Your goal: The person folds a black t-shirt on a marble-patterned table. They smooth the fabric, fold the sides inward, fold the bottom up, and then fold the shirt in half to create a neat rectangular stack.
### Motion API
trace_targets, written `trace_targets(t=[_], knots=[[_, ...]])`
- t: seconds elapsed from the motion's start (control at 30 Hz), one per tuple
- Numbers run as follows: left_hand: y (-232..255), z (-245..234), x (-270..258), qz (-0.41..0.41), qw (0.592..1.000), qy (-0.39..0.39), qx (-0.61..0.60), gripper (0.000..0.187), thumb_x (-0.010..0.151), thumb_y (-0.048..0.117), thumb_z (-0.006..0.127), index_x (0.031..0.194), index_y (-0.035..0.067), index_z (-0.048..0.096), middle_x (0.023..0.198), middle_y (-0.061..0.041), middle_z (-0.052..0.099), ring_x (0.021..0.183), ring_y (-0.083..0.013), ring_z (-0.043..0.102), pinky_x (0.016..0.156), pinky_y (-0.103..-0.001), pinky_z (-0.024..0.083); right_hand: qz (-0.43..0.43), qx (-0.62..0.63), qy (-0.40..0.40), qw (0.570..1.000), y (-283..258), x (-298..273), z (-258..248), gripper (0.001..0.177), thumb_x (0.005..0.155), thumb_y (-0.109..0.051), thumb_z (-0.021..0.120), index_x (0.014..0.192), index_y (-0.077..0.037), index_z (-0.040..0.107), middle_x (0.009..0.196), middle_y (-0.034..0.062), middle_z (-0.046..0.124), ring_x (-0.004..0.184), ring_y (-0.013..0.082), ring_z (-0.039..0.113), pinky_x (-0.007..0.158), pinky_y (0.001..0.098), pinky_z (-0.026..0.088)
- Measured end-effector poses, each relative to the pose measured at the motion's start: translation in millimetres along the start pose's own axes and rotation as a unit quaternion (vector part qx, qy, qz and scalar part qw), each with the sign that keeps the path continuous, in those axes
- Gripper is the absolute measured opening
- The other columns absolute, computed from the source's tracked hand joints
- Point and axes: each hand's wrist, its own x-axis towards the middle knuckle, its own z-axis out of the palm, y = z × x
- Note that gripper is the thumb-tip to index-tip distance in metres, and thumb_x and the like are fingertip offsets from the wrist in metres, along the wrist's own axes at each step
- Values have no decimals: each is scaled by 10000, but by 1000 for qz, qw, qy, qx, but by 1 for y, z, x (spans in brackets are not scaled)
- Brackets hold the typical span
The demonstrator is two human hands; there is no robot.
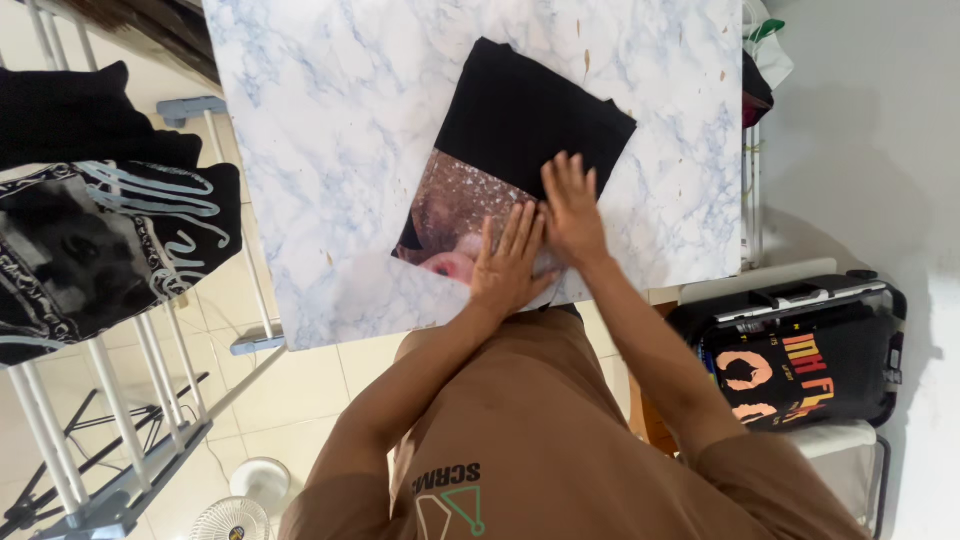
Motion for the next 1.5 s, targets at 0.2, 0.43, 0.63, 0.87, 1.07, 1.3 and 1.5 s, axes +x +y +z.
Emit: trace_targets(t=[0.2,0.43,0.63,0.87,1.07,1.3,1.5], knots=[[3,3,-8,2,998,-38,-51,974,919,728,465,1629,83,298,1712,-114,203,1592,-243,119,1262,-607,46,110,-16,-34,993,24,23,-21,739,1025,-461,615,1649,-206,313,1717,187,98,1580,444,69,1234,667,61],[5,-1,-3,-4,998,-45,-51,976,916,707,498,1617,53,316,1709,-130,213,1592,-259,132,1256,-629,70,129,-15,-73,989,63,61,-37,751,1081,-538,543,1696,-261,212,1747,183,4,1603,423,-30,1269,645,6],[7,-8,0,-6,997,-54,-55,986,894,698,524,1599,38,327,1693,-141,225,1582,-272,143,1241,-651,69,131,24,-148,980,94,96,-54,706,1091,-486,455,1679,-233,157,1750,162,-15,1596,390,-79,1279,571,-45],[6,-9,-1,1,997,-58,-59,951,934,671,508,1606,23,326,1700,-175,210,1590,-304,127,1241,-670,44,161,153,116,968,77,36,-28,584,1193,-190,459,1705,-89,198,1783,167,149,1663,409,95,1375,561,101],[-14,-19,27,-13,999,-38,-30,755,1002,505,429,1611,81,292,1690,-198,156,1563,-316,108,1231,-601,67,153,47,0,987,-21,-19,-1,651,1111,-324,485,1637,-24,246,1730,209,139,1608,406,100,1293,577,72],[-31,-26,32,-45,997,-51,-42,700,1045,464,423,1633,106,294,1705,-194,158,1588,-331,117,1260,-599,58,251,9,-3,968,19,35,-26,782,1107,-493,459,1669,-36,166,1744,177,89,1612,372,44,1292,588,37],[-32,-26,33,-50,995,-45,-67,707,1029,463,451,1622,105,314,1702,-191,188,1590,-332,132,1265,-600,60,274,10,-67,959,53,73,-44,860,1087,-580,415,1689,-80,59,1749,145,-51,1615,347,-61,1293,574,-42]])
